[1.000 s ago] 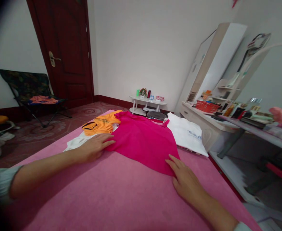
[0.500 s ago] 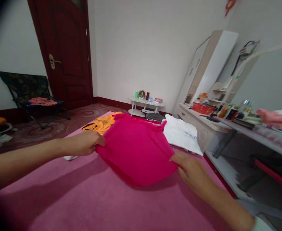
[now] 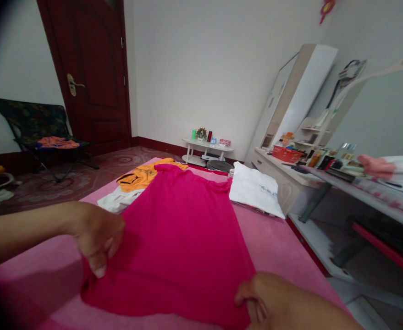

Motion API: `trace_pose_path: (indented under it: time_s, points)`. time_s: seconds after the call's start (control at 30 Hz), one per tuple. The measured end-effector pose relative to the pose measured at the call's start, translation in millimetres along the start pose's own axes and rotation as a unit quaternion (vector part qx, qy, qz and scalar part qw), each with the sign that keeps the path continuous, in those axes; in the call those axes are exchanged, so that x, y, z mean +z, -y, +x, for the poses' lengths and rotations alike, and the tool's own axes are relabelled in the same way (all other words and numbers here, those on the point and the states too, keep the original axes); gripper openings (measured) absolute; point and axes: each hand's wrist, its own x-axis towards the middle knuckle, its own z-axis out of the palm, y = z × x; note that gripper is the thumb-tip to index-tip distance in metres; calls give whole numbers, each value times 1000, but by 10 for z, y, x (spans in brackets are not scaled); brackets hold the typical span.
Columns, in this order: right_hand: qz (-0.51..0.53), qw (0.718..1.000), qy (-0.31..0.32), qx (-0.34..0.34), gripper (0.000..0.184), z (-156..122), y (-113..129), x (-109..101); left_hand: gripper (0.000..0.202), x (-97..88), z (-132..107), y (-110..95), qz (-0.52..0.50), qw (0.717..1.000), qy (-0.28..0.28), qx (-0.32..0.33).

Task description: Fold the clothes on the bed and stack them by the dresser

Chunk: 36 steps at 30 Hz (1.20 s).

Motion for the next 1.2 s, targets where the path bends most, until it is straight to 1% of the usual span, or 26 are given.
trace_pose_path:
  time_s: [0.03,0.07,0.1,0.13,0.17,0.23,0.27,0.3,0.37,0.4,0.47,0.57,0.63,0.7,0.77,0.8,0.87,0.93,0.97,1.0,1.03,1.07,1.1,1.13,1.17,1.2]
  points:
    - [34,998,52,9,34,67,27,-105,23,-95,92,-55,-24,999,-10,22]
    - [61,995,80,6,36,167,34,-215,29,-196,216,-103,-35,997,-38,49]
    - [77,994,78,-6,36,300,18,-323,32,-295,372,-141,-30,994,-79,75]
    - [79,996,44,-22,35,462,-22,-424,34,-386,559,-166,-9,988,-128,87]
    - [69,997,-6,-37,33,645,-84,-516,35,-464,769,-176,18,981,-177,77]
    - [24,993,-111,-37,27,1040,-255,-676,37,-567,1227,-145,64,958,-280,14]
    - [-6,988,-154,-28,25,1237,-352,-749,43,-589,1455,-104,72,942,-328,-20]
    - [-36,982,-187,-16,23,1425,-449,-817,50,-593,1670,-50,68,928,-363,-52]
    - [-99,968,-232,8,20,1765,-622,-938,60,-556,2031,81,34,908,-404,-102]
    - [-132,960,-247,16,21,1915,-688,-987,63,-524,2168,148,18,901,-416,-120]
    - [-214,939,-267,16,28,2180,-770,-1050,67,-456,2350,259,0,890,-435,-140]
    - [-365,893,-262,-8,34,2518,-790,-1049,70,-396,2448,347,-4,884,-447,-139]
    - [-444,860,-250,-16,28,2715,-788,-1017,70,-392,2456,363,-7,884,-448,-135]
    - [-481,842,-243,-11,25,2885,-816,-1011,71,-399,2457,367,-11,884,-448,-135]
    - [-478,845,-241,14,26,3018,-875,-1072,71,-407,2456,369,-14,884,-448,-134]
    - [-461,850,-251,42,27,3068,-907,-1130,72,-410,2455,371,-16,885,-447,-132]
    - [-398,857,-306,118,29,3130,-945,-1282,72,-414,2449,373,-18,886,-444,-130]
    - [-317,848,-384,183,33,3133,-910,-1421,72,-416,2442,373,-20,888,-441,-129]
    - [-284,840,-420,194,34,3107,-856,-1459,72,-417,2440,372,-21,888,-440,-129]
    - [-260,835,-449,182,34,3062,-775,-1465,72,-417,2439,372,-22,888,-441,-129]
    - [-246,837,-466,144,34,2997,-673,-1434,72,-417,2439,371,-22,888,-441,-129]
    - [-243,849,-462,81,32,2915,-555,-1364,72,-416,2441,370,-23,887,-442,-128]
    - [-247,867,-433,1,30,2821,-428,-1261,72,-414,2443,370,-24,886,-444,-129]
    - [-256,886,-375,-93,27,2722,-304,-1135,71,-411,2446,369,-23,885,-446,-128]
    - [-268,901,-289,-181,25,2626,-192,-998,70,-408,2448,370,-21,885,-448,-127]
    - [-280,905,-212,-242,25,2541,-100,-866,68,-404,2451,370,-17,884,-450,-127]
